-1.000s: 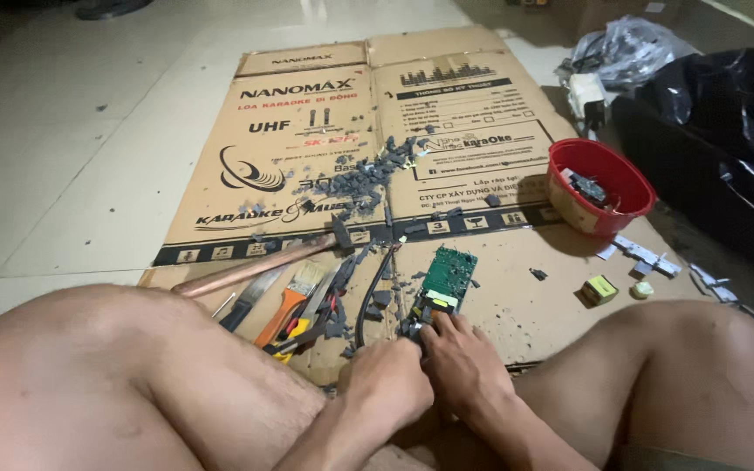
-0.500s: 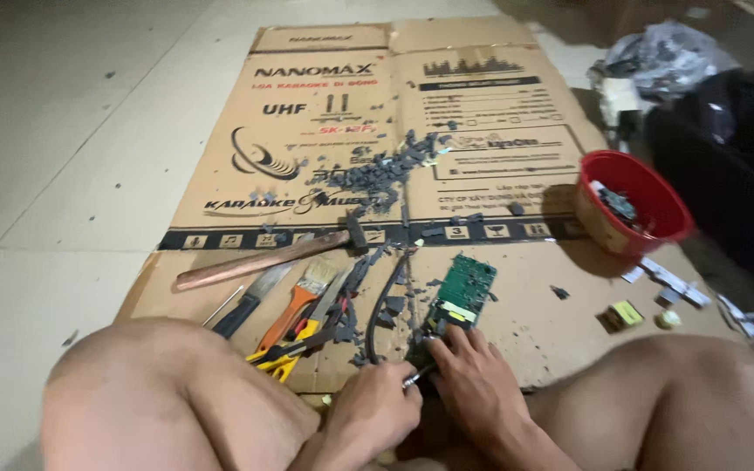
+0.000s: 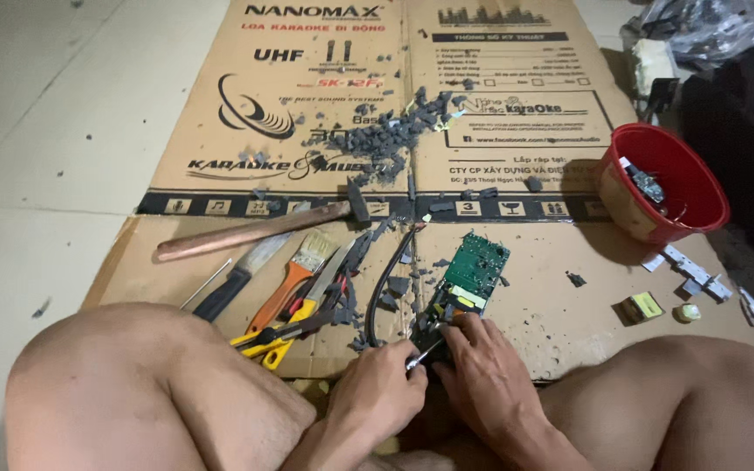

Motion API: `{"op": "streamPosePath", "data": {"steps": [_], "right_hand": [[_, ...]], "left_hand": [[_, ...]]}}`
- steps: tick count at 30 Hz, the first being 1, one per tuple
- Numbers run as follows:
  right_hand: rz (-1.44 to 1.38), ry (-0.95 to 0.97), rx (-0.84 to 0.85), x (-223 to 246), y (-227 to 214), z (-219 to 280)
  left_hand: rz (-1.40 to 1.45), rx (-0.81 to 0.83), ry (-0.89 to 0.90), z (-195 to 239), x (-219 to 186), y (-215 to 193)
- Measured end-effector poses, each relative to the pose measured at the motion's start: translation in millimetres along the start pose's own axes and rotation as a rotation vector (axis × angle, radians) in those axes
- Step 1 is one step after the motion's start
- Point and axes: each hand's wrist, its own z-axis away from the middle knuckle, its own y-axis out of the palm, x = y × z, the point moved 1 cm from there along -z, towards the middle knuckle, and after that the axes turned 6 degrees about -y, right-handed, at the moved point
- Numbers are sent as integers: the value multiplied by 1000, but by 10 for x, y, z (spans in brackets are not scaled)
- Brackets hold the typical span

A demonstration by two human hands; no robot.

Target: The person sits on the floor and uses a screwdriver to remove screws from a small electronic device. They then use their hands to pry open the casing and separate the internal components, including a circuit board, from the housing.

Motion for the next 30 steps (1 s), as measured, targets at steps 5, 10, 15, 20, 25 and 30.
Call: {"op": "streamPosePath", "data": {"steps": [5, 10, 15, 20, 25, 30], "right_hand": [[39, -10, -4, -51, 93, 1], [11, -8, -17, -52, 80, -1], [67, -4, -15, -34, 69, 6], [32, 40, 35, -17, 33, -5], [0, 10, 19, -124, 41, -64], [76, -142, 337, -392, -5, -206]], "left_hand": [[-25, 13, 8, 0, 2, -8], [-10, 18, -2, 11, -5, -11], [-12, -41, 43, -74, 64, 85], [-12, 22, 0, 67, -22, -49], [-7, -18, -3, 66, -14, -39], [90, -64, -85, 110, -32, -136]]}}
